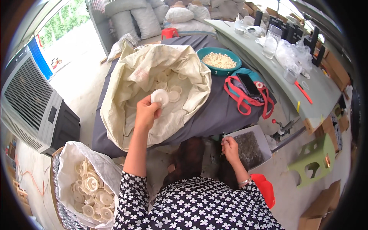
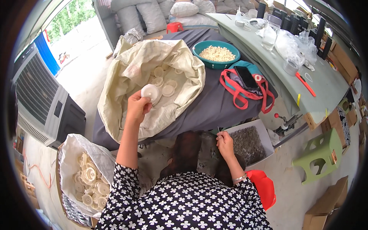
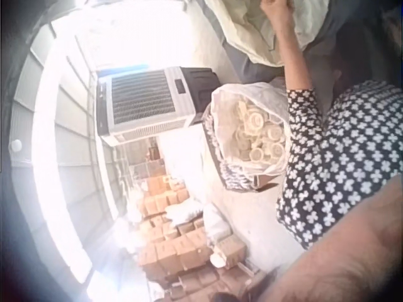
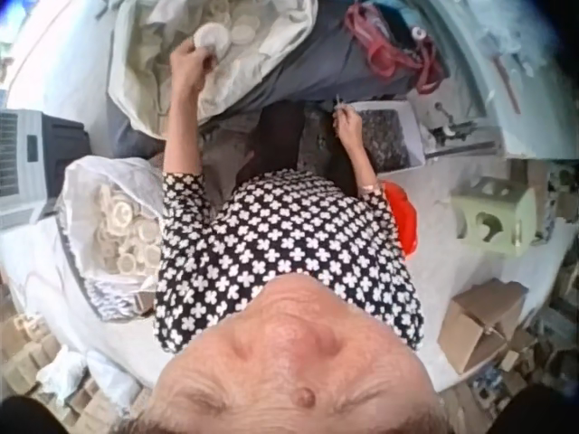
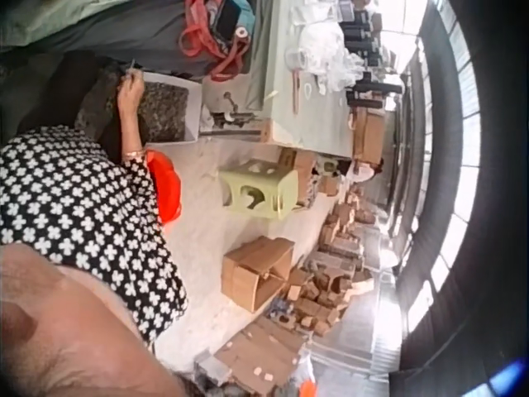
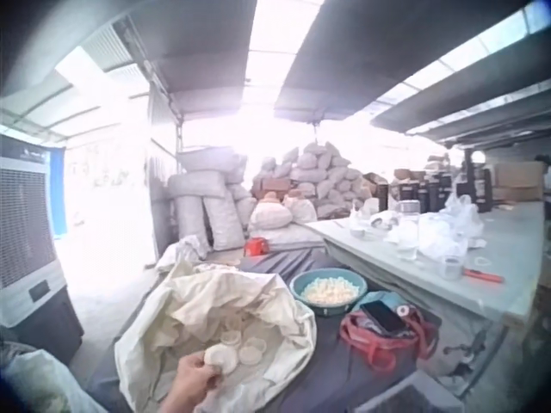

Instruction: Assembling small metal pins or springs into white circular plastic components.

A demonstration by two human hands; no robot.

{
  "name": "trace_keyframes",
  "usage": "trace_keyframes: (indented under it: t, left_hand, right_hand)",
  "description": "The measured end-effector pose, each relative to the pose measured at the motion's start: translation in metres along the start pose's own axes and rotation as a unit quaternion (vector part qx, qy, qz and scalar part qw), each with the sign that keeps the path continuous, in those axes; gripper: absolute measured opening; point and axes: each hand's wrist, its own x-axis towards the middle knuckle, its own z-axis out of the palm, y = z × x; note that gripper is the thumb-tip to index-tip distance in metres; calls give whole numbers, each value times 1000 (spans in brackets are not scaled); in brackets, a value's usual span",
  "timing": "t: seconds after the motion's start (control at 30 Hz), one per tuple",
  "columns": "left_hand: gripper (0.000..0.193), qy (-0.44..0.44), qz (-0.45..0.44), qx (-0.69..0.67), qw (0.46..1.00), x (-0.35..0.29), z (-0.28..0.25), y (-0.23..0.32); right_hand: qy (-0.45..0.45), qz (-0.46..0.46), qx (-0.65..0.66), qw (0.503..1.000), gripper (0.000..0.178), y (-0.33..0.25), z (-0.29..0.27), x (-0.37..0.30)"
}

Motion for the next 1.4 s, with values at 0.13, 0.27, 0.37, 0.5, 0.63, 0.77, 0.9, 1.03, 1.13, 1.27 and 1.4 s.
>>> trace_keyframes:
  t: [0.13, 0.27, 0.37, 0.5, 0.63, 0.77, 0.9, 1.03, 1.13, 1.27, 1.4]
  left_hand:
    - [17, -41, -46, -110, 992, -46, 21, -10]
    - [17, -111, -104, -156, 976, -80, 39, -32]
    - [15, -127, -125, -114, 977, -96, 49, -43]
    - [15, -132, -91, -78, 984, -109, 64, -44]
    - [17, -145, -46, -48, 987, -111, 60, -52]
    - [14, -139, 17, -9, 990, -112, 60, -47]
    - [11, -140, 53, 38, 988, -110, 59, -48]
    - [8, -138, 99, 76, 982, -108, 60, -51]
    - [5, -130, 173, 137, 967, -108, 60, -49]
    - [7, -116, 230, 216, 942, -112, 65, -42]
    - [11, -98, 279, 260, 919, -113, 66, -50]
  right_hand:
    - [-38, -46, 99, 993, 13, -62, 11, -12]
    - [-100, -161, -4, 982, 24, -142, 14, -25]
    - [-150, -224, -82, 959, 32, -175, 17, -34]
    - [-170, -266, -150, 937, 37, -178, 20, -39]
    - [-191, -238, -190, 933, 35, -184, 19, -43]
    - [-210, -214, -189, 935, 36, -191, 18, -43]
    - [-231, -204, -189, 933, 36, -192, 16, -41]
    - [-230, -205, -196, 931, 33, -196, 15, -40]
    - [-255, -147, -201, 934, 32, -206, 14, -37]
    - [-275, -119, -210, 931, 33, -210, 8, -34]
    - [-280, -206, -298, 889, 34, -207, 6, -30]
